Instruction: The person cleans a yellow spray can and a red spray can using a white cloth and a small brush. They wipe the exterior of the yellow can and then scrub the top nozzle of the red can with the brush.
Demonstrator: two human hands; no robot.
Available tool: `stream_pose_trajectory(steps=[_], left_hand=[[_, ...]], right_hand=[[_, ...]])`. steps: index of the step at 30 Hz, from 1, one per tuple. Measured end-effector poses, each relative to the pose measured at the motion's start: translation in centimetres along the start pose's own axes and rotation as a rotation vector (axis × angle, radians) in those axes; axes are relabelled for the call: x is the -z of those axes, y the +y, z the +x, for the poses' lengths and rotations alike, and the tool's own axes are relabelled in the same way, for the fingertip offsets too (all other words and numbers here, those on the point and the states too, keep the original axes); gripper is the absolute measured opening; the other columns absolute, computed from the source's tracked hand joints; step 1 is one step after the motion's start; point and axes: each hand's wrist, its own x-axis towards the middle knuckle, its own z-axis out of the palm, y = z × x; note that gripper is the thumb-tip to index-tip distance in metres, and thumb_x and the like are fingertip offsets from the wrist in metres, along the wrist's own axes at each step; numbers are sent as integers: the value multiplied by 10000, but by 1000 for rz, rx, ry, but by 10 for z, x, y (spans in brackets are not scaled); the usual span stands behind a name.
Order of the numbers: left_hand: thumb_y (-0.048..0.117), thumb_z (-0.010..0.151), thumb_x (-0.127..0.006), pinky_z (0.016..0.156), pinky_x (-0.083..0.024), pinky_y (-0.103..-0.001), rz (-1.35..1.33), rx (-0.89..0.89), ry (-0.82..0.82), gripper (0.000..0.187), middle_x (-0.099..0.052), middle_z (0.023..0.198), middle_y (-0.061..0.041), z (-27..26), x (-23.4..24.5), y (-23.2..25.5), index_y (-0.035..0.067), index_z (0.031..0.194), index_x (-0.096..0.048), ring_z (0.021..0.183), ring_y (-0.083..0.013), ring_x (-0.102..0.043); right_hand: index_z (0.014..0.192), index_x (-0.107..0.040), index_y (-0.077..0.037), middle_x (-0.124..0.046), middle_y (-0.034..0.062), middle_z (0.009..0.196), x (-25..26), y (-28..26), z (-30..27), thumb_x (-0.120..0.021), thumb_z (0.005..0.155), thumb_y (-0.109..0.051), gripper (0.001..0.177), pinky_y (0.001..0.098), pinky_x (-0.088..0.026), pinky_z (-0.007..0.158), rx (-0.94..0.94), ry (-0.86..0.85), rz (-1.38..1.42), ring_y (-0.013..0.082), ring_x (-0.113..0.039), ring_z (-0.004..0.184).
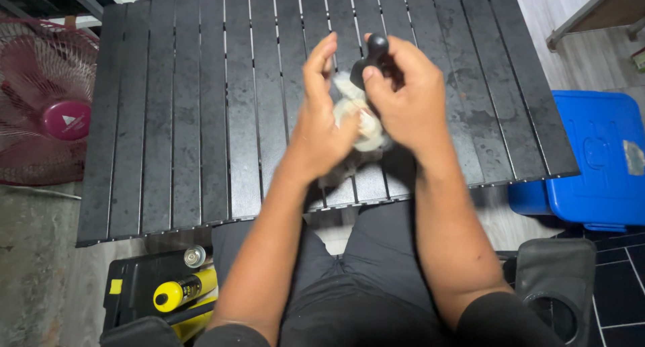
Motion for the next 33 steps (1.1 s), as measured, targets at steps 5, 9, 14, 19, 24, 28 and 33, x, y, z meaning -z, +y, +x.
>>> stream_pose_trajectory(steps=[5,9,14,19,24,28,33], left_hand=[[76,991,-680,1151,-495,-396,-311,258,52,784,-419,1533,-197,-12,-17,-7,24,1576,-161,1353,-273,-572],[191,1042,-562,1087,-487,-371,-499,373,78,715,-449,1478,-178,-19,-22,-33,23,1583,-126,1251,-235,-583],[311,1185,-378,1060,-484,-301,-358,113,142,562,-554,1361,-178,-27,-24,-60,26,1637,-202,1162,-214,-601],[379,1134,-284,818,-543,-265,-637,222,228,654,-695,966,-110,-17,-27,-69,-9,1650,-183,878,-139,-666],[390,1160,-267,831,-548,-271,-560,208,183,640,-705,1008,-116,-13,-28,-75,-27,1646,-240,908,-136,-674],[411,1148,-262,731,-505,-248,-643,245,214,644,-682,932,-90,-9,-28,-75,16,1652,-189,815,-112,-629],[446,1144,-216,763,-511,-238,-535,281,217,658,-720,893,-76,-6,-30,-75,34,1657,-214,809,-100,-652]], right_hand=[[1190,-641,-39,-611,-33,973,-1,12,5,-706,996,-3,208,194,-430,679,-78,1,193,11,-515,799],[1173,-591,-54,-632,-21,1048,-3,24,9,-632,1014,-18,168,213,-488,740,-67,-37,397,37,-586,879],[1138,-591,-55,-587,-37,990,5,18,17,-643,1005,-36,143,216,-444,727,-115,-217,268,30,-534,851],[1013,-589,-73,-534,-57,820,38,-1,19,-615,950,-36,78,217,-407,578,-229,-305,-11,14,-482,695],[1084,-601,-77,-514,-87,857,18,8,27,-653,998,-49,104,192,-368,619,-174,-258,91,7,-454,743],[1112,-611,-75,-521,-92,867,2,14,36,-683,995,-51,139,189,-340,611,-150,-220,119,9,-424,727],[1050,-598,-68,-532,-48,724,30,13,31,-661,945,-58,123,222,-375,500,-344,-225,193,32,-482,586]])
